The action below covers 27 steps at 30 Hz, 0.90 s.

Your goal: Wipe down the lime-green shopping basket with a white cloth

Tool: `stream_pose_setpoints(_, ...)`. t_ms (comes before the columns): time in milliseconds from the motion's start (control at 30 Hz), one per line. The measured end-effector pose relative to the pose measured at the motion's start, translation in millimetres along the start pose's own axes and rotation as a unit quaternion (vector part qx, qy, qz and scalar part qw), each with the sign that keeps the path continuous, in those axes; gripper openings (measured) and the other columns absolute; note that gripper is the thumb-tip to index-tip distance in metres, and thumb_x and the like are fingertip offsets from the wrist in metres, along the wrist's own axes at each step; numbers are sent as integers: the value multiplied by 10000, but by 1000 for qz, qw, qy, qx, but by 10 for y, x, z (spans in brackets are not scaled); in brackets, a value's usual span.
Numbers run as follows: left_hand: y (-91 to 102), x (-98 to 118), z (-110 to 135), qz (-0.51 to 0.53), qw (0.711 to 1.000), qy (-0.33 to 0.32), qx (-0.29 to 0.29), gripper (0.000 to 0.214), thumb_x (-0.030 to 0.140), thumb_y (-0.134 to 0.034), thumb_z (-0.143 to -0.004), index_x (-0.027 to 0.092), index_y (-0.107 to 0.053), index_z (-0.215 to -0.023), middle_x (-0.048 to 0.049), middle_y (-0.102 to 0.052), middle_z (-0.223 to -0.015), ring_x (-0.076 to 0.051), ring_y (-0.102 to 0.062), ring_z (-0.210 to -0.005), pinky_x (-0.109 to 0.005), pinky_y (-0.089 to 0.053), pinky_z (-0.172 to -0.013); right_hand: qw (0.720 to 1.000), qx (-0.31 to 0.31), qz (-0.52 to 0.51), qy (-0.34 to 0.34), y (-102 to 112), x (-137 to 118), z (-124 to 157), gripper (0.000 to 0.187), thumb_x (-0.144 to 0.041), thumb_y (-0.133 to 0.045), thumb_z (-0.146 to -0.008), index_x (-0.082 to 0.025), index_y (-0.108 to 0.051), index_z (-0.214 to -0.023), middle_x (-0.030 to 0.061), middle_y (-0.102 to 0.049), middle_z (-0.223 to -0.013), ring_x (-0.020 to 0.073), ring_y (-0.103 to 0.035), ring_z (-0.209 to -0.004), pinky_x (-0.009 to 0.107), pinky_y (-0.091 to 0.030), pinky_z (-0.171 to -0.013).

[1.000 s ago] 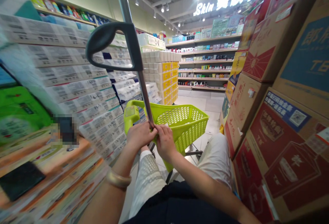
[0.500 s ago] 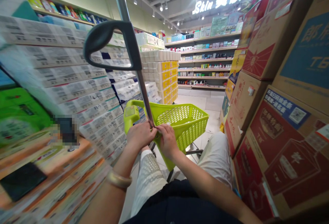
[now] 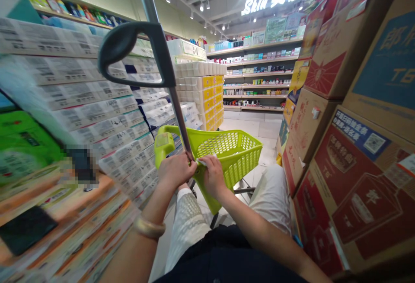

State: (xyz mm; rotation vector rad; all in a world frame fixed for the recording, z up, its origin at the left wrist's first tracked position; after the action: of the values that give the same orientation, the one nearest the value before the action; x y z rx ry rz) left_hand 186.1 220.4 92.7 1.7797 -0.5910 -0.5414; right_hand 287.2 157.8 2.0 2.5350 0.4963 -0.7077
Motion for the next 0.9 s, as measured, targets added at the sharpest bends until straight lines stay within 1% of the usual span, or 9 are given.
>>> stream_pose_setpoints(100, 1, 0, 5, -2, 1000, 0, -2, 416, 430, -375, -820, 195, -689, -961, -116, -747, -901, -304, -704, -894, -362, -509, -734, 998, -23, -3, 53, -22, -77, 24, 417, -42, -412, -837, -224, -597, -1163, 67, -596, -1153, 202, -494, -1145, 382, -370, -1065)
stream_pose_setpoints(167, 7, 2, 10, -7, 1000, -2, -5, 416, 420, -369, -821, 193, -683, -973, -117, -746, -902, -308, -704, -890, -366, -509, -731, 997, -30, 8, 66, 47, 50, 46, 442, -32, -391, -841, -227, -592, -1182, 65, -599, -1158, 197, -493, -1156, 385, -369, -1073)
stream_pose_setpoints(267, 19, 4, 14, -13, 1000, -2, -7, 421, 415, -359, -823, 190, -677, -984, -122, -744, -903, -318, -704, -883, -377, -510, -722, 999, 3, 28, 27, 219, 367, 67, 447, -25, -386, -829, -213, -602, -1173, 77, -606, -1137, 211, -495, -1160, 434, -350, -1097)
stream_pose_setpoints(333, 25, 8, 13, -10, 1000, -2, -6, 415, 416, -359, -822, 195, -676, -974, -121, -744, -904, -319, -704, -883, -377, -510, -714, 999, 35, 19, -4, 287, 482, 82, 441, -23, -382, -822, -205, -619, -1147, 87, -611, -1118, 215, -507, -1151, 447, -367, -1092)
stream_pose_setpoints(433, 19, 9, 8, -2, 1000, -1, -4, 400, 414, -367, -818, 206, -684, -944, -113, -747, -897, -311, -705, -887, -367, -508, -712, 998, 56, -31, 7, 234, 350, 109, 466, -12, -364, -822, -222, -630, -1140, 79, -615, -1129, 190, -533, -1151, 408, -413, -1076)
stream_pose_setpoints(567, -2, -4, 4, -9, 1000, 0, -1, 420, 430, -360, -829, 201, -686, -963, -114, -748, -904, -303, -704, -895, -358, -504, -726, 993, 37, -71, 91, 92, 12, 191, 459, -34, -393, -863, -269, -623, -1183, 52, -603, -1196, 175, -506, -1234, 406, -403, -1111)
stream_pose_setpoints(633, -10, -13, 4, -14, 1000, -1, -1, 431, 434, -357, -832, 195, -681, -987, -116, -747, -907, -300, -704, -893, -355, -503, -727, 992, 38, -58, 104, 94, 35, 252, 430, -44, -407, -878, -276, -646, -1150, 54, -575, -1222, 179, -501, -1239, 404, -423, -1096)
stream_pose_setpoints(800, -7, -17, 7, -19, 1000, -4, -6, 438, 443, -356, -832, 199, -673, -1009, -115, -745, -905, -301, -702, -893, -356, -500, -719, 993, 110, 3, 30, 234, 453, 366, 403, -43, -414, -864, -242, -687, -1083, 86, -425, -1245, 196, -496, -1204, 377, -478, -1037)
stream_pose_setpoints(900, -4, -16, 3, -16, 1000, -2, -7, 430, 445, -361, -828, 203, -670, -1003, -112, -744, -905, -296, -702, -893, -348, -495, -711, 993, 113, 7, 11, 180, 439, 360, 415, -36, -418, -845, -241, -686, -1086, 81, -390, -1205, 189, -504, -1148, 374, -474, -1038)
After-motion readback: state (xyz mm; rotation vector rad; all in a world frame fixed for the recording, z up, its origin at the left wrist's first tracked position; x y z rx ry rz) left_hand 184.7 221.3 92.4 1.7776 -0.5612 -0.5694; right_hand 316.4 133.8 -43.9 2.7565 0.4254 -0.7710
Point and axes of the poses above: each hand's wrist, its own z-axis away from the middle knuckle, its own y-axis out of the back of the hand, x = y × z, the point moved 7 cm from there along -z, towards the middle knuckle
